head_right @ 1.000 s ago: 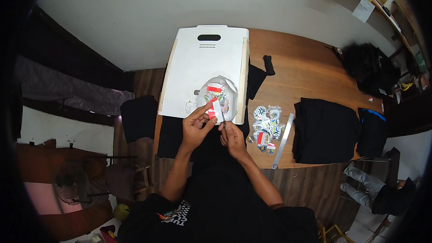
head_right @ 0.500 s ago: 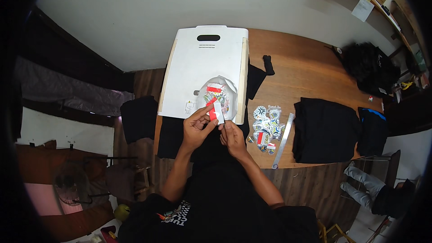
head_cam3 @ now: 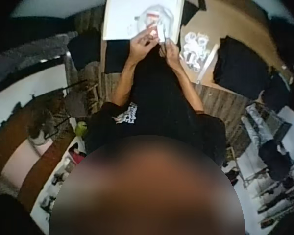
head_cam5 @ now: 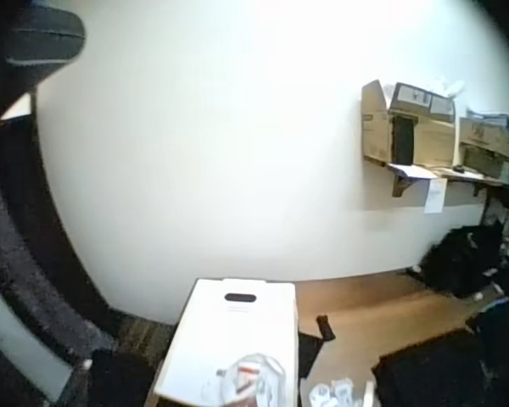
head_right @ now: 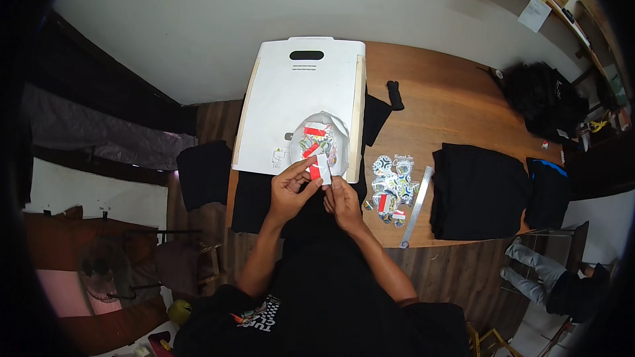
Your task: Using scissors to cut small strips of red adhesive material and precisely applying them onto a circular element within a stencil.
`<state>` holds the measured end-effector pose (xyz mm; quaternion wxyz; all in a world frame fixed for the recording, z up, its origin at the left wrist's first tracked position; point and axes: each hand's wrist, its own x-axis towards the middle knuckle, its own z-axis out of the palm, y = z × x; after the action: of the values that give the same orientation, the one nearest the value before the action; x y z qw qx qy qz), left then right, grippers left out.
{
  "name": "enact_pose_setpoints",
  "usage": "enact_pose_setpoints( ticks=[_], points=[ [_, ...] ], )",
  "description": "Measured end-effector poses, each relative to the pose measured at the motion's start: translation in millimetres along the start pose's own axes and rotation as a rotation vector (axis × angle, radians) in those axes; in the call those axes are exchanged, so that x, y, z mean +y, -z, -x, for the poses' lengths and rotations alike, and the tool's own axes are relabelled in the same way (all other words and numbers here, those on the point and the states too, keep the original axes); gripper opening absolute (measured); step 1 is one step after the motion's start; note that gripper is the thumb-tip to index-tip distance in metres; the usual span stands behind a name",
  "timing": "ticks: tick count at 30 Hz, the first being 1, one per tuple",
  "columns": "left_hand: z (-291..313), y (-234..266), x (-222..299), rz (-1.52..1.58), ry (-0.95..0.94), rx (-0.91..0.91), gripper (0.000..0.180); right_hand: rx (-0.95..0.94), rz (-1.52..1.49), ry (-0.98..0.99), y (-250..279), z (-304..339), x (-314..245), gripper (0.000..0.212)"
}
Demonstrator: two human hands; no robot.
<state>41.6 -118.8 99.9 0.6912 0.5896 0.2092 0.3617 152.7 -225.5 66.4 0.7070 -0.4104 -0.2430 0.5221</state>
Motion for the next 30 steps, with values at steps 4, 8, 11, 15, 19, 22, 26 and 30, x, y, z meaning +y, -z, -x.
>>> enact_pose_setpoints(
  ticks=[4, 8, 11, 15, 19, 22, 26, 30],
  points=[
    [1.3, 0.0, -1.3, 0.000, 0.001, 0.002, 0.049, -0.010, 0.024, 0.005, 0.7, -0.1, 1.5, 0.039],
    [1.5, 0.5, -1.5, -0.037, -0.013, -0.007, 0.047, -0.001, -0.009, -0.021, 0.5, -0.2, 1.4, 0.039],
    [0.3, 0.6, -1.3, -0.032, -0.039, 0.015, 0.043, 0.009, -0.020, 0.001, -2.3, -1.1, -0.5, 0.037],
    [1.3, -0.4, -8.6, -0.006, 0.011, 0.094, 0.037, 0.002, -0.022, 0.004, -1.3, -1.5, 1.5, 0.037],
    [1.5, -3.7, -9.0, -0.044, -0.006, 0.124, 0.032, -0.010, -0.013, 0.019, -3.5, -2.1, -0.9, 0.035],
    [1.9, -4.2, -8.7, -0.068, -0.018, 0.126, 0.032, -0.011, -0.009, 0.013, -4.0, -1.5, -3.0, 0.035],
    [2.0, -4.8, -8.0, -0.071, 0.004, 0.129, 0.032, -0.009, 0.000, 0.016, -1.3, -1.3, 0.9, 0.035],
    [3.3, -4.4, -9.1, -0.068, 0.003, 0.135, 0.032, -0.005, -0.017, 0.020, -2.7, -1.4, 1.7, 0.035]
  ],
)
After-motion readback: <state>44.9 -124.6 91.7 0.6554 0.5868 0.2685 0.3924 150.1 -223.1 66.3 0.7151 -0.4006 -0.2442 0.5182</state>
